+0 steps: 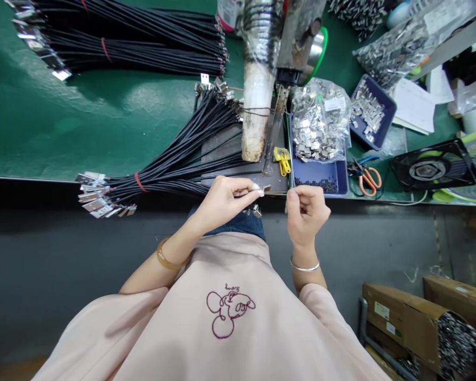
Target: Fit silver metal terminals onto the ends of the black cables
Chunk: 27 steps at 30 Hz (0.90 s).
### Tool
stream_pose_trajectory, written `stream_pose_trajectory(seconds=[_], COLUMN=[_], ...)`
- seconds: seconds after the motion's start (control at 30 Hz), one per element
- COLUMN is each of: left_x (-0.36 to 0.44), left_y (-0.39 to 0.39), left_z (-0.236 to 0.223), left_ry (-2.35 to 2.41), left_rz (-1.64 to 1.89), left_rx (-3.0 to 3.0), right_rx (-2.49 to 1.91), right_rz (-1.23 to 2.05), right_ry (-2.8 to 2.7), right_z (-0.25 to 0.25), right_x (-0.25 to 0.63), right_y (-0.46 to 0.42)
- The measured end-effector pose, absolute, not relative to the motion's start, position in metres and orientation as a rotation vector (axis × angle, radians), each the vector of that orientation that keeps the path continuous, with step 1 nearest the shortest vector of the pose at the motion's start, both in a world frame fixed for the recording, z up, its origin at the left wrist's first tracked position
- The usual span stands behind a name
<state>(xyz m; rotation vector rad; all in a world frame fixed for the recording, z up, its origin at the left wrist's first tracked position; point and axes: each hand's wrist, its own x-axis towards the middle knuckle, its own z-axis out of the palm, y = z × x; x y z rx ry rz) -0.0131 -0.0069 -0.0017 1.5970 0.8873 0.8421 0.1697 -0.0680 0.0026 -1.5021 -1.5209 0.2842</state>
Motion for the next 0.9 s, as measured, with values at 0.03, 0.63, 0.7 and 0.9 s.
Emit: stream_pose_trajectory(seconds=[0.03,0.63,0.7,0.9], left_x=[-0.013,-0.021,-0.021,-0.022], left_y=[-0.006,-0.002,-0.005,-0.006], left_z=[-0.002,-0.006,-0.01,-0.016], left_ry=[0.882,0.867,0.845,0.762], left_rz=[0.842,0.792,0.857,0.941], left_rx=[1.606,1.832,1.888,2.091], right_rx=[-1.503,-1.483,-1.62,-1.812], right_rz=[0.249,0.323,0.201,0.149], right_ry=[-1.547,-1.884,-1.737,-1.859], right_z=[0.002,0.002,0.009,0.003], right_x=[0.169,0.182,0.199,0.248], right_y=[-0.07,-0.059,-0.054,-0.003])
